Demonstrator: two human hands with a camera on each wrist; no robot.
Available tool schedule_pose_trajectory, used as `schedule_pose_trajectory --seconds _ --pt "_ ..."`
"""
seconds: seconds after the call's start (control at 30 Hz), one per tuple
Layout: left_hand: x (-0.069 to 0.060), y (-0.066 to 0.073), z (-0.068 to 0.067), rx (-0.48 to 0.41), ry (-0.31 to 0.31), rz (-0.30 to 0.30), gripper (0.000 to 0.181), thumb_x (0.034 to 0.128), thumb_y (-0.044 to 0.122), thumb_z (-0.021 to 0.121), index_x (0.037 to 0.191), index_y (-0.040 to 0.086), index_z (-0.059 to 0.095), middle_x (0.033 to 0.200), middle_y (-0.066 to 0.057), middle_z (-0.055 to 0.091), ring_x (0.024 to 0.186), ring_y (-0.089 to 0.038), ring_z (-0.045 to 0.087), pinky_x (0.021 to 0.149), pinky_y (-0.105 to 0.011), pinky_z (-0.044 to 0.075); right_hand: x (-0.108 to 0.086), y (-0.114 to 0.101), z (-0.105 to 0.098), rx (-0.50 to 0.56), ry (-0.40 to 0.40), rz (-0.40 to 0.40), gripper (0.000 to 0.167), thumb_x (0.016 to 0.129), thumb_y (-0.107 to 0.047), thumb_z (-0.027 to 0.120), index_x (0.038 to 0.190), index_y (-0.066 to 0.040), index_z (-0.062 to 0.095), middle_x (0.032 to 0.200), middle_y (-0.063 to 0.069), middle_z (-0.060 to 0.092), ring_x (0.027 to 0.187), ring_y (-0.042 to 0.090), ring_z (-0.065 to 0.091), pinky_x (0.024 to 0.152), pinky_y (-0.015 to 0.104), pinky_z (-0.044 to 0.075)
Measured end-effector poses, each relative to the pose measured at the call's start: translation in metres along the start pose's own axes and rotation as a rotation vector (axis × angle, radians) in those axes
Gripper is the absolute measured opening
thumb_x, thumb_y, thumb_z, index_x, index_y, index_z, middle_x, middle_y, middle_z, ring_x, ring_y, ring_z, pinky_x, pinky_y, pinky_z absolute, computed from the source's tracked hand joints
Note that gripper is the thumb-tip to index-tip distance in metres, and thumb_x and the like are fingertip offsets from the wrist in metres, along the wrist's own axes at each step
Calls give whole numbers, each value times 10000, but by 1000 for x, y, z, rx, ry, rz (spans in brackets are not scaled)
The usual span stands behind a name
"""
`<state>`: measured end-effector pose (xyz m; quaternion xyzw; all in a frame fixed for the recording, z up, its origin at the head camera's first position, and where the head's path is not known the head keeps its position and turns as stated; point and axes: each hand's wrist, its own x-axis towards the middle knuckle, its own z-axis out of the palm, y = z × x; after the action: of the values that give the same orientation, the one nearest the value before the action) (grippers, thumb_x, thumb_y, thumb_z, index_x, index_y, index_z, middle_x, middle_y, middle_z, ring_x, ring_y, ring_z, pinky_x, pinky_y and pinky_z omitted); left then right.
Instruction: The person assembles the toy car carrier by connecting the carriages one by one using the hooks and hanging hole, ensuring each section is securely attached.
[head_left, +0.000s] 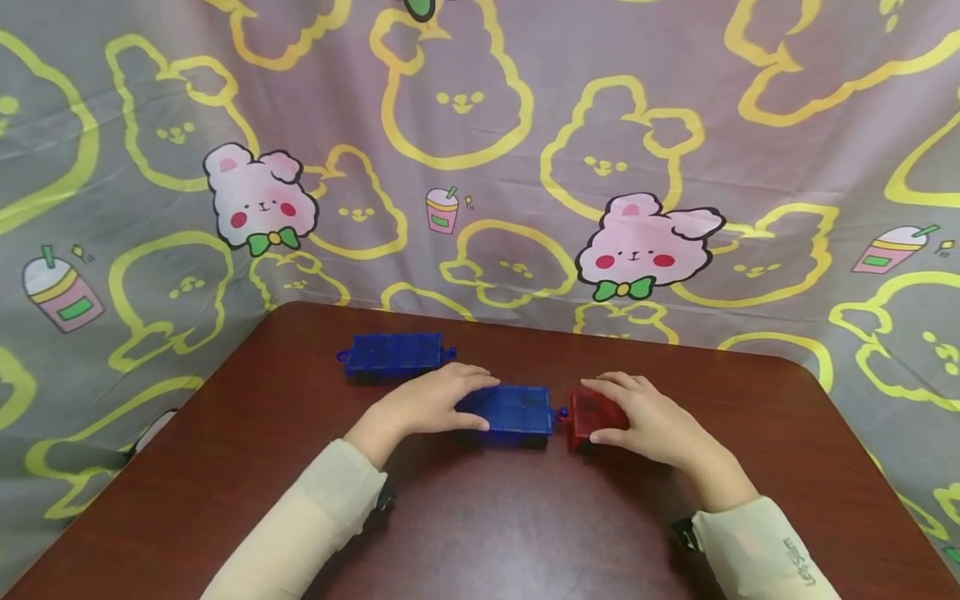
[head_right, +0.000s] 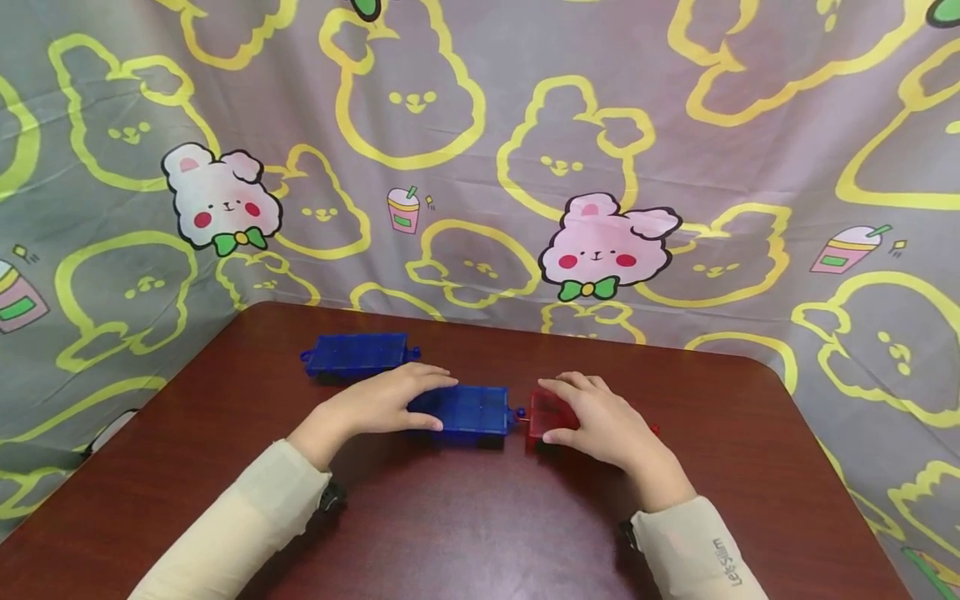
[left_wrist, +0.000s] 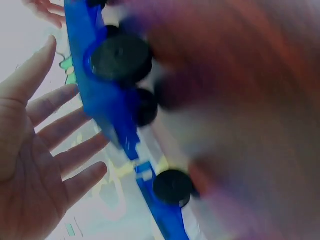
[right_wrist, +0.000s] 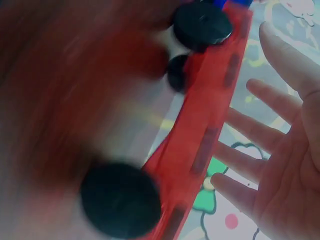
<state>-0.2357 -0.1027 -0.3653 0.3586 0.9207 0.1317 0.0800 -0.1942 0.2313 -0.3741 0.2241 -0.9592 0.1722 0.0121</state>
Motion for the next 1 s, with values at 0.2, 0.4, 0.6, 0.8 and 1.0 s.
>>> schedule_pose_trajectory --seconds 0.2,0.4,0.6,0.8,1.0 --pt "-14 -24 -16 15 62 -51 645 939 424 667 1481 130 480 1549 -117 439 1465 -328 363 1188 -518 313 20 -24 8 40 -3 -52 722 832 -376 794 1465 -188 504 1454 144 506 1326 380 463 1009 594 480" --pt "-24 -57 -25 20 144 -89 603 957 341 663 1470 79 484 1534 -170 445 1467 -396 327 1180 -566 297 41 -46 18 58 -29 -112 723 844 -403 776 1474 -194 493 1465 119 502 1307 339 479 1027 553 483" --pt "-25 -84 -27 -8 173 -121 609 955 293 669 1475 51 464 1538 -206 422 1476 -445 267 1184 -601 257 57 -61 29 82 -71 -143 715 858 -417 760 1482 -205 483 1471 103 497 1359 325 458 1073 532 452" --pt "-23 -95 -25 2 153 -161 654 942 287 687 1486 25 435 1539 -235 403 1454 -451 304 1161 -607 292 66 -73 38 106 -100 -173 706 862 -389 766 1476 -181 487 1467 97 500 1355 276 490 1099 489 441" --pt "-19 -103 -21 -8 132 -176 697 932 292 695 1501 15 404 1549 -249 380 1449 -447 315 1156 -609 296 70 -77 42 108 -119 -193 703 863 -380 768 1475 -175 489 1477 112 497 1368 298 475 1114 495 423"
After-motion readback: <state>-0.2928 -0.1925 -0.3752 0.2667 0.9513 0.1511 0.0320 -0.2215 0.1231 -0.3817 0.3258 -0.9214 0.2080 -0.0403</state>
